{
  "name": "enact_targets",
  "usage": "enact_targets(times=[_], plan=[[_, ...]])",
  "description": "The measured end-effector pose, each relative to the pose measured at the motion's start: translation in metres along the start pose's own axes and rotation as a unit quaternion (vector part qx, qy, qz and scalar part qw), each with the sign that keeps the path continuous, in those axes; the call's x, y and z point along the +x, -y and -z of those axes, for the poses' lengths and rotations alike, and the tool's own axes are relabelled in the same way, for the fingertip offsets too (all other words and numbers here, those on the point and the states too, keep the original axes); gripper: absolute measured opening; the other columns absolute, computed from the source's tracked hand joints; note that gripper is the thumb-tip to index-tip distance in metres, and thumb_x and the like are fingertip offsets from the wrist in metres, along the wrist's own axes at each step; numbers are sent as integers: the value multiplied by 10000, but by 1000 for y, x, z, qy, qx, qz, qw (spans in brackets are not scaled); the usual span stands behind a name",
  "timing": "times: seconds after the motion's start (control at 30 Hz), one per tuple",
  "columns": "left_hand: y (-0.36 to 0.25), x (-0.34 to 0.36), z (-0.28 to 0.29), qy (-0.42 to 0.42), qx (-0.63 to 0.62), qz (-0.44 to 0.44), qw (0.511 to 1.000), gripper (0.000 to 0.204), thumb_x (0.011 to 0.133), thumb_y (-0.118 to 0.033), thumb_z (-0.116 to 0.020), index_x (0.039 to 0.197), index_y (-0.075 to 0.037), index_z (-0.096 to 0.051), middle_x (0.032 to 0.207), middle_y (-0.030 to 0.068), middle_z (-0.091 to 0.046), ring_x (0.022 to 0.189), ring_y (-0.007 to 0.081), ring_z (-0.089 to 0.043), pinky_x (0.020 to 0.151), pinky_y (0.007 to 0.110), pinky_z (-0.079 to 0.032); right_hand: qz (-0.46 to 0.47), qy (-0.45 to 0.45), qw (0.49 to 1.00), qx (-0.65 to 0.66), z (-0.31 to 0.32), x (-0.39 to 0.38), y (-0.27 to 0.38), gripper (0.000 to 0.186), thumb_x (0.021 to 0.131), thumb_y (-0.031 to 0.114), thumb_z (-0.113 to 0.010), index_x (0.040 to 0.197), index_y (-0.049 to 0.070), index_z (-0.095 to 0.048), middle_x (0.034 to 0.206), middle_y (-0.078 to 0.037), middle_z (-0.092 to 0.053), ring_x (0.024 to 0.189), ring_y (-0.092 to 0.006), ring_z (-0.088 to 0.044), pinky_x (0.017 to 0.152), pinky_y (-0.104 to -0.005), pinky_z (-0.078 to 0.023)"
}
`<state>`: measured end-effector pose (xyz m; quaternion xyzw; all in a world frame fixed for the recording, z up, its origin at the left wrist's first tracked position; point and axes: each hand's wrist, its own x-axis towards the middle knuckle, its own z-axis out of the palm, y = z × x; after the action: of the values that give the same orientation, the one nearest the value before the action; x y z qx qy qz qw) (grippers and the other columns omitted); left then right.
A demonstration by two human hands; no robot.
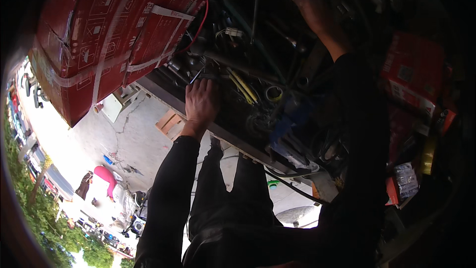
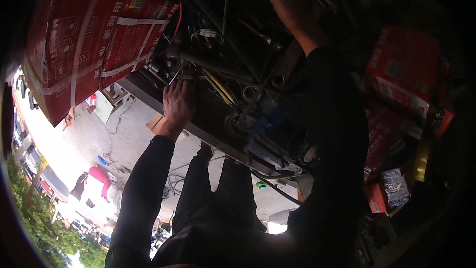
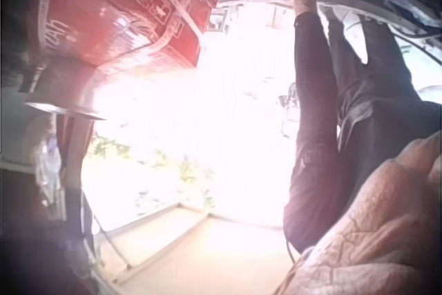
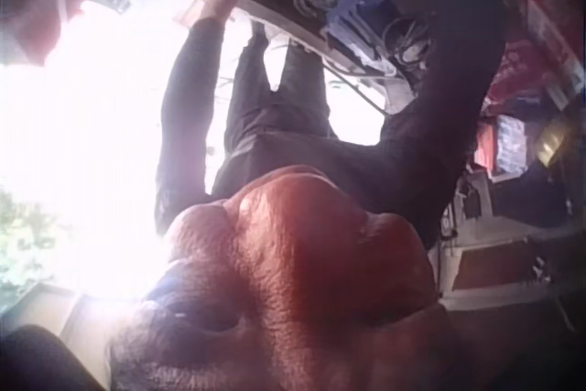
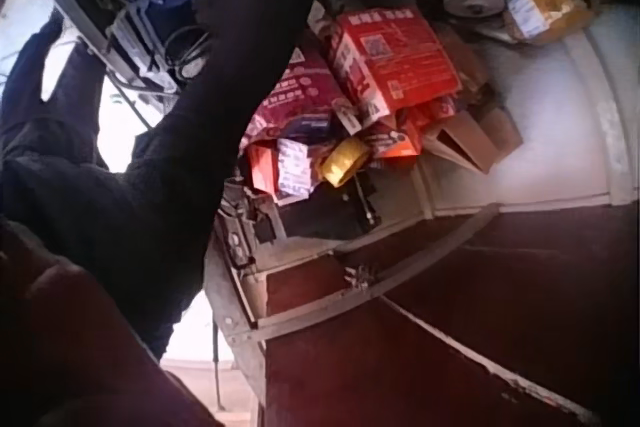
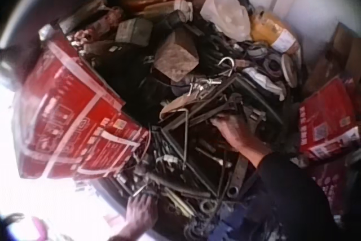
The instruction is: The person retrieves a tool from a cluttered workbench, then moves to a white scooter. They remove the seat to access the internal wiring and proceed to connect and adjust wires within the compartment.
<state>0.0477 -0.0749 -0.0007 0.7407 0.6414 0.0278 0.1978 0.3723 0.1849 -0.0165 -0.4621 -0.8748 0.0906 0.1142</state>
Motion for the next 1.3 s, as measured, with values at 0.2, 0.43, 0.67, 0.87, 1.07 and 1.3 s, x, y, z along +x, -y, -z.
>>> enact_targets(times=[0.2, 0.43, 0.67, 0.87, 1.07, 1.3], plan=[[3, 4, -4, -34, 5, -24, 999, 189, 858, -182, -614, 1008, -67, -605, 966, 103, -635, 983, 300, -605, 852, 435, -436, -264, -147, 863, 404, 87, -18, 91, 331, 982, 336, -668, 1166, 63, -709, 1021, -63, -743, 1043, -181, -697, 936, -334, -525], [4, -52, 17, -214, -186, -41, 958, 152, 878, -74, -591, 1023, -31, -583, 907, 128, -599, 912, 318, -586, 826, 420, -438, -291, 11, 681, 672, 145, -68, 263, 388, 1002, 343, -638, 1269, 61, -643, 1121, -76, -702, 1032, -194, -690, 878, -328, -523], [22, -324, 67, -121, -610, 225, 750, 254, 995, -205, -645, 1146, -12, -576, 757, 76, -573, 677, 136, -537, 639, 302, -463, -316, 192, 741, 560, 63, -149, 510, 217, 968, 207, -699, 1046, 11, -750, 878, -40, -743, 790, -94, -679, 684, -220, -521], [82, -562, 69, -199, -568, 358, 714, 268, 923, -202, -719, 1041, -5, -582, 720, 162, -668, 675, 314, -709, 595, 390, -530, -215, 404, 727, 512, 11, -227, 752, 377, 1008, 328, -639, 934, -26, -747, 805, -41, -724, 667, -75, -630, 599, -231, -500], [96, -778, 77, -384, -675, 402, 485, 212, 991, -203, -652, 1110, -41, -585, 707, 6, -551, 607, 95, -467, 576, 265, -408, -137, 556, 632, 522, 3, -285, 972, 632, 1074, 503, -364, 1353, -38, -535, 1220, -160, -669, 989, -203, -690, 767, -310, -536], [120, -959, 123, -677, -624, 369, 126, 201, 1046, -244, -578, 1132, -65, -606, 857, -23, -605, 670, 61, -513, 620, 231, -437, 165, 751, 533, 354, 44, -385, 1178, 329, 1023, 144, -593, 1284, -56, -609, 1063, -91, -706, 960, -109, -623, 846, -265, -508]])
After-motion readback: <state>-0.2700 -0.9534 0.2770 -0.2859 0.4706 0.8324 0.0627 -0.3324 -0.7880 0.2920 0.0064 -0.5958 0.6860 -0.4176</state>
